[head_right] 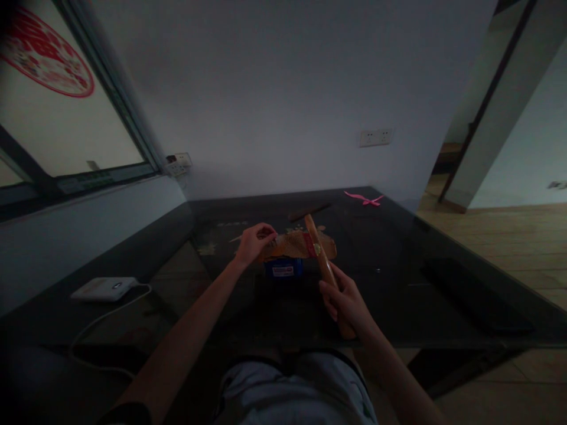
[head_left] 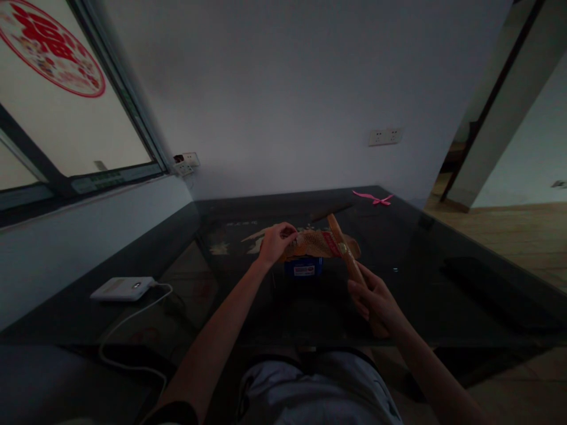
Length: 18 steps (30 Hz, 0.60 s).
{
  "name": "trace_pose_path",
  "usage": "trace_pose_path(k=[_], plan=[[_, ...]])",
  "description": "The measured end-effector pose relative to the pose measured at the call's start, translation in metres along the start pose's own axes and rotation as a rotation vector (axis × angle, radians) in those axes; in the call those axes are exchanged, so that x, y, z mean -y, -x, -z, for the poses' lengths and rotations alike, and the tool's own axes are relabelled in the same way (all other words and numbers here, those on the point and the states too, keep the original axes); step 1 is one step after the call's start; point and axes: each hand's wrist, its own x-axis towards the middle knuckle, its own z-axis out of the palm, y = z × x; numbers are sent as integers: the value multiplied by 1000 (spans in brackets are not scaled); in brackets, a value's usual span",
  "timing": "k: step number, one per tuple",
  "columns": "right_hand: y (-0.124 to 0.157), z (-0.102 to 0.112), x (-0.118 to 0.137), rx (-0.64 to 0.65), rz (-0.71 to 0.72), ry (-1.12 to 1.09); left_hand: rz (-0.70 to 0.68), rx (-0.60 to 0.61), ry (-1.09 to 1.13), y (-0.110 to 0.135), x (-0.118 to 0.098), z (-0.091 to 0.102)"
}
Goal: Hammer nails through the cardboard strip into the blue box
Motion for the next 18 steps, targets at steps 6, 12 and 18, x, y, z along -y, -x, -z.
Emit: trace_pose_path(k=[6,12,18], plan=[[-6,-4,10,8,-3,97,-4,27,9,2,4,0],[-9,-6,51,37,29,273,20,65,64,4,2,0],[-6,-5,106,140,16,548,67,96,12,3,5,0]])
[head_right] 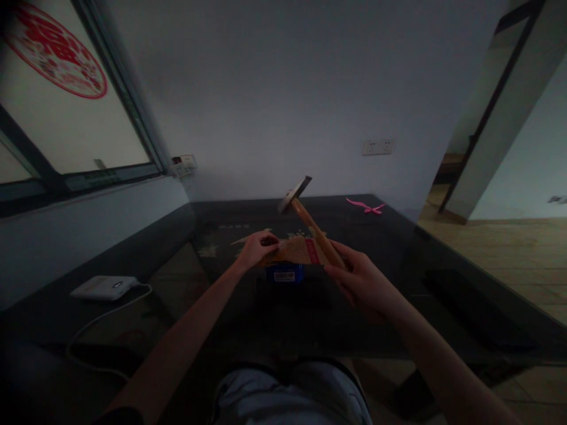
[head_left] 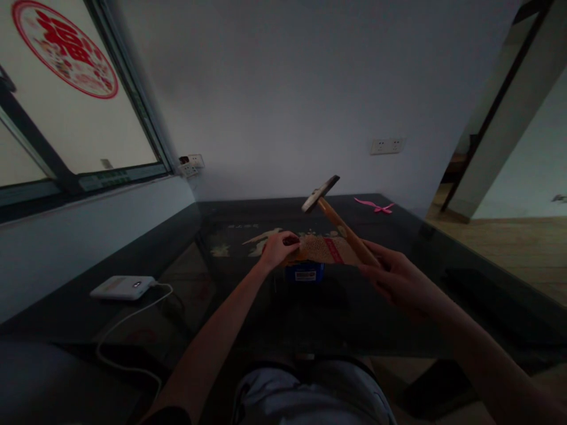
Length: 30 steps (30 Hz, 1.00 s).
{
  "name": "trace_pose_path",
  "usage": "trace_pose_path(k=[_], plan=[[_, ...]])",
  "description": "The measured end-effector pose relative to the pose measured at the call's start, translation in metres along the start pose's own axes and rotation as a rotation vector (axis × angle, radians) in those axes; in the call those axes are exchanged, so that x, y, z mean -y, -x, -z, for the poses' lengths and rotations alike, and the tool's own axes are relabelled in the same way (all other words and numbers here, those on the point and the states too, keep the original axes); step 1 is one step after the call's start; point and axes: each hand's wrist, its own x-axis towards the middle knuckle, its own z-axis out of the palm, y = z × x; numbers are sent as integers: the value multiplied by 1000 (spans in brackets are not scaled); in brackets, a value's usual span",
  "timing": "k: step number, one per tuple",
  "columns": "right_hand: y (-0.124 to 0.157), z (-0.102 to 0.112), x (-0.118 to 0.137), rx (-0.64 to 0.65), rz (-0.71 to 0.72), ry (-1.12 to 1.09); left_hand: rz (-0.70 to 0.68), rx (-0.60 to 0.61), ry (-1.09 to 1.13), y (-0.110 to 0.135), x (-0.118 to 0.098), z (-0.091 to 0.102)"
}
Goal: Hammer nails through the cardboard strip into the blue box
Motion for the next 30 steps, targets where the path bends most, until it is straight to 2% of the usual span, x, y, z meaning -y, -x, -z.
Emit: trace_pose_path(k=[4,10,16,22,30], plan=[[3,7,15,127,-15,114,31,7,14,-1,6,0],[1,3,15,241,-22,234,79,18,-61,0,8,0],[2,3,22,208,-12,253,56,31,-65,-1,5,0],[2,5,15,241,-24,323,65,28,-116,0,5,1],[6,5,14,195,-18,265,58,17,-79,1,3,1]])
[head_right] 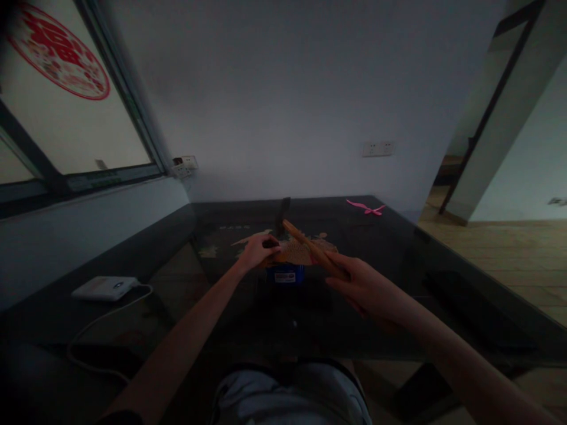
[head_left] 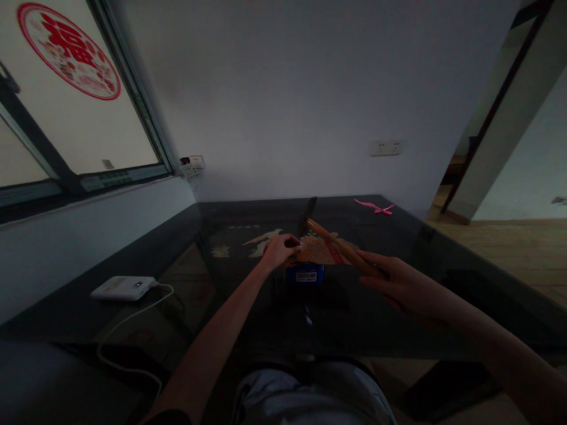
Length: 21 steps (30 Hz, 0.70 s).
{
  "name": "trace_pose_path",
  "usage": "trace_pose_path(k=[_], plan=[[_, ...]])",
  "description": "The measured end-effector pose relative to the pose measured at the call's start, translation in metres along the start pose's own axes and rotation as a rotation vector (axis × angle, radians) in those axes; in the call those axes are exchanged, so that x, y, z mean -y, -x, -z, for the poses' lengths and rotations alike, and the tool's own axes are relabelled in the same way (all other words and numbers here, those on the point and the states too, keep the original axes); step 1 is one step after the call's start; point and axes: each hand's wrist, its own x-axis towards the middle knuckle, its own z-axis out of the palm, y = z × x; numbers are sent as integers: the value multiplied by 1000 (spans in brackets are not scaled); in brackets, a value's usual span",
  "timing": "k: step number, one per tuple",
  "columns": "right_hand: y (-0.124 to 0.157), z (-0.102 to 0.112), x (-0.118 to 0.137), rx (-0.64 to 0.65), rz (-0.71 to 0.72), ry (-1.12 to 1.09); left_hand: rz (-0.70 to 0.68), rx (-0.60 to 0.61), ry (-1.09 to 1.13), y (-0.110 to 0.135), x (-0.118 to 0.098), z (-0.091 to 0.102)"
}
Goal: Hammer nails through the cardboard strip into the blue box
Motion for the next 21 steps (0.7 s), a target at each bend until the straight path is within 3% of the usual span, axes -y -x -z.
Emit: trace_pose_path(k=[5,10,12,17,19,21], plan=[[-1,-5,-13,-26,-27,-37,-16,29,-4,-1,-2,1],[11,-16,-29,-137,-102,-249,-93,75,73,1,-8,14],[17,-24,-37,-201,-126,-348,-95,-8,116,8,-10,27],[28,-46,-60,-315,-142,-534,-22,-354,29,41,1,58],[30,-53,-68,-343,-139,-601,46,-373,-24,55,12,59],[32,-58,-73,-364,-135,-660,107,-284,-62,64,23,54]])
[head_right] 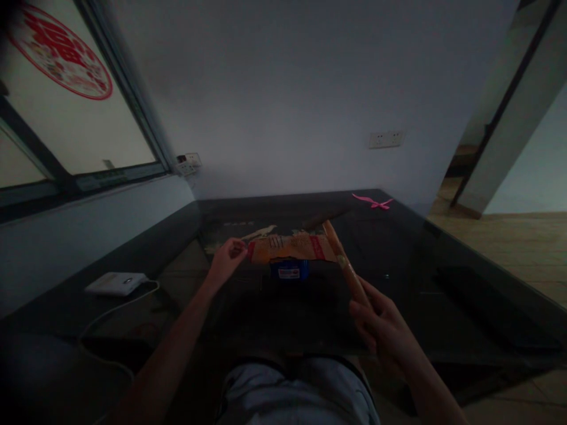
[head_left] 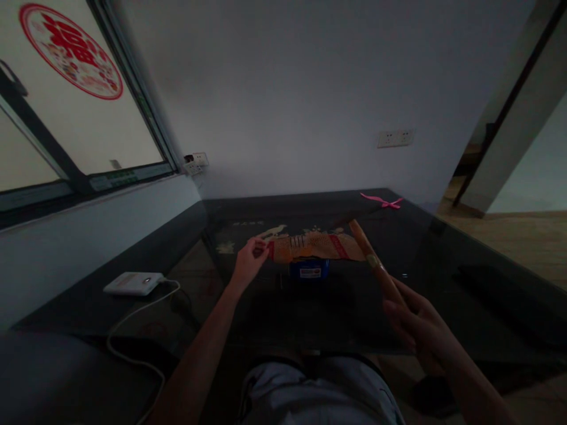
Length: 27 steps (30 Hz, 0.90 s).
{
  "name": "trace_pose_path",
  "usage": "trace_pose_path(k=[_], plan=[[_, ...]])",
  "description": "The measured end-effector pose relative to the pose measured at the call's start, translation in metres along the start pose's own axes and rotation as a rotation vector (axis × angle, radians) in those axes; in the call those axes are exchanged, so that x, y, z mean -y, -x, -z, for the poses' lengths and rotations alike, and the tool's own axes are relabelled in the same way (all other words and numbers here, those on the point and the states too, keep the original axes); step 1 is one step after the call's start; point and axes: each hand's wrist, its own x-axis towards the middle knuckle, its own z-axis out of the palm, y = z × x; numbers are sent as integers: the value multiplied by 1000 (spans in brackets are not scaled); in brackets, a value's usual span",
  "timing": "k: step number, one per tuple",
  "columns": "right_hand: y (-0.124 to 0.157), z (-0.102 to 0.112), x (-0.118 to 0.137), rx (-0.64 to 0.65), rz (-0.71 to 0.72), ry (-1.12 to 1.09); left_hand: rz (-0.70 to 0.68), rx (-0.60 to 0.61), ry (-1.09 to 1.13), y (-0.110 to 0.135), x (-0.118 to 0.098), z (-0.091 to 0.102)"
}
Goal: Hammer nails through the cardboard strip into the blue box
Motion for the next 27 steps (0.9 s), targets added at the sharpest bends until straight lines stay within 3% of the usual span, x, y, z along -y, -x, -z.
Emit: trace_pose_path(k=[3,11,16,18,21,27], plan=[[3,1,-4,-30,-5,-62,56,89,-54,8,10,-10],[9,8,-7,-76,-5,-66,38,-29,-67,7,8,-7],[5,7,-4,-69,8,-23,-100,-51,-56,-10,-13,-9],[1,5,1,-46,17,19,-150,18,1,-22,-24,-19],[-6,1,14,9,39,112,-114,172,123,-41,-34,-40],[-16,-7,35,128,9,257,-61,460,234,-61,-33,-63]])
